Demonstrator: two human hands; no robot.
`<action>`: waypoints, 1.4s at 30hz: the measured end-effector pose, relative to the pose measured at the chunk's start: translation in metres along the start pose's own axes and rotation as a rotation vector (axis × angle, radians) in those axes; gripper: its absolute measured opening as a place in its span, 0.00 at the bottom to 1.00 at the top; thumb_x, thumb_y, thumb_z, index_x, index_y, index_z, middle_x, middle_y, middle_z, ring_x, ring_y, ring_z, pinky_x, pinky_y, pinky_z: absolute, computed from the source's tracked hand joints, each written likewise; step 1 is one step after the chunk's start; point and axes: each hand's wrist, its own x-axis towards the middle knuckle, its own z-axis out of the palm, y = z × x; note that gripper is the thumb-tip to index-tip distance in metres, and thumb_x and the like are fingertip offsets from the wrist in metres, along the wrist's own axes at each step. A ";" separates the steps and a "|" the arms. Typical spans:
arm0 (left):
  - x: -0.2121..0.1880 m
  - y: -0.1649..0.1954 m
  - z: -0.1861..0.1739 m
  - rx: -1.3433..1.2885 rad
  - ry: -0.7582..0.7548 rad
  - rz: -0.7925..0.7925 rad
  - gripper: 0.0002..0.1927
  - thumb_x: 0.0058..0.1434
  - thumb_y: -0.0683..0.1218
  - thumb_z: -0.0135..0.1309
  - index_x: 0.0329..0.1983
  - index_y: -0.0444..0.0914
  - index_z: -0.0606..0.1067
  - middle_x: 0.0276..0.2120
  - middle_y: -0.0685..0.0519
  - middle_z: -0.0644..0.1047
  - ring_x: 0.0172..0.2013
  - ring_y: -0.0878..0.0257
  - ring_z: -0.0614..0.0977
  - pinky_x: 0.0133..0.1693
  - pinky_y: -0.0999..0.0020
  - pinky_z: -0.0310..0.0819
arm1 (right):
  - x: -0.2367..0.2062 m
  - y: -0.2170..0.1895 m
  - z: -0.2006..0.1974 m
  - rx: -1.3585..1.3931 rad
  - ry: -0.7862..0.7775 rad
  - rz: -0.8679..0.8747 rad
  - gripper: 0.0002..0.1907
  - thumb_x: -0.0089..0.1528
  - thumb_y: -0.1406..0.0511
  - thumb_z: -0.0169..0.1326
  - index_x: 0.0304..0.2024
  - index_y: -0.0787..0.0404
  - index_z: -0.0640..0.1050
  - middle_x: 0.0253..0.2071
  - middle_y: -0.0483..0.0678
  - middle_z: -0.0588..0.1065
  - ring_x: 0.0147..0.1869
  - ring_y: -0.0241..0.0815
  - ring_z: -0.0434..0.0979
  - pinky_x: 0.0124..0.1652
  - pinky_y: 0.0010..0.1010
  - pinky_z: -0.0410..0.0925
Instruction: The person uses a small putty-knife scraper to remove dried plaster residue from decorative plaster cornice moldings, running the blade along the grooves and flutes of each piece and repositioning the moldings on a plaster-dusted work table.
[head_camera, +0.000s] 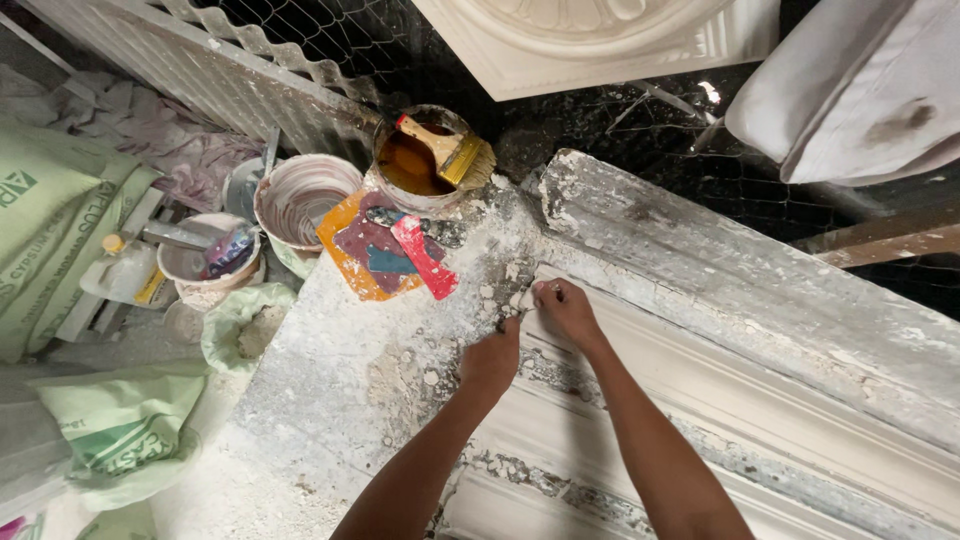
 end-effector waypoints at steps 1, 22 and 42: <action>0.004 0.000 0.000 0.016 -0.008 0.011 0.09 0.73 0.46 0.39 0.53 0.39 0.62 0.35 0.38 0.82 0.36 0.40 0.86 0.38 0.44 0.80 | 0.003 0.003 -0.003 -0.076 0.006 0.007 0.18 0.68 0.55 0.53 0.37 0.64 0.80 0.29 0.45 0.77 0.34 0.37 0.73 0.39 0.30 0.69; 0.046 0.043 -0.001 -0.180 -0.080 -0.086 0.12 0.69 0.43 0.40 0.54 0.40 0.63 0.46 0.35 0.79 0.48 0.36 0.82 0.49 0.39 0.76 | 0.028 0.069 -0.014 -0.416 0.375 -0.603 0.08 0.68 0.64 0.55 0.35 0.61 0.78 0.37 0.51 0.76 0.46 0.54 0.72 0.50 0.44 0.67; 0.053 0.026 -0.011 -0.067 -0.118 -0.064 0.17 0.68 0.43 0.39 0.60 0.38 0.60 0.38 0.33 0.80 0.40 0.35 0.84 0.43 0.40 0.78 | 0.037 0.057 -0.006 -0.388 0.399 -0.571 0.07 0.66 0.64 0.57 0.40 0.63 0.78 0.52 0.50 0.80 0.56 0.53 0.78 0.52 0.40 0.71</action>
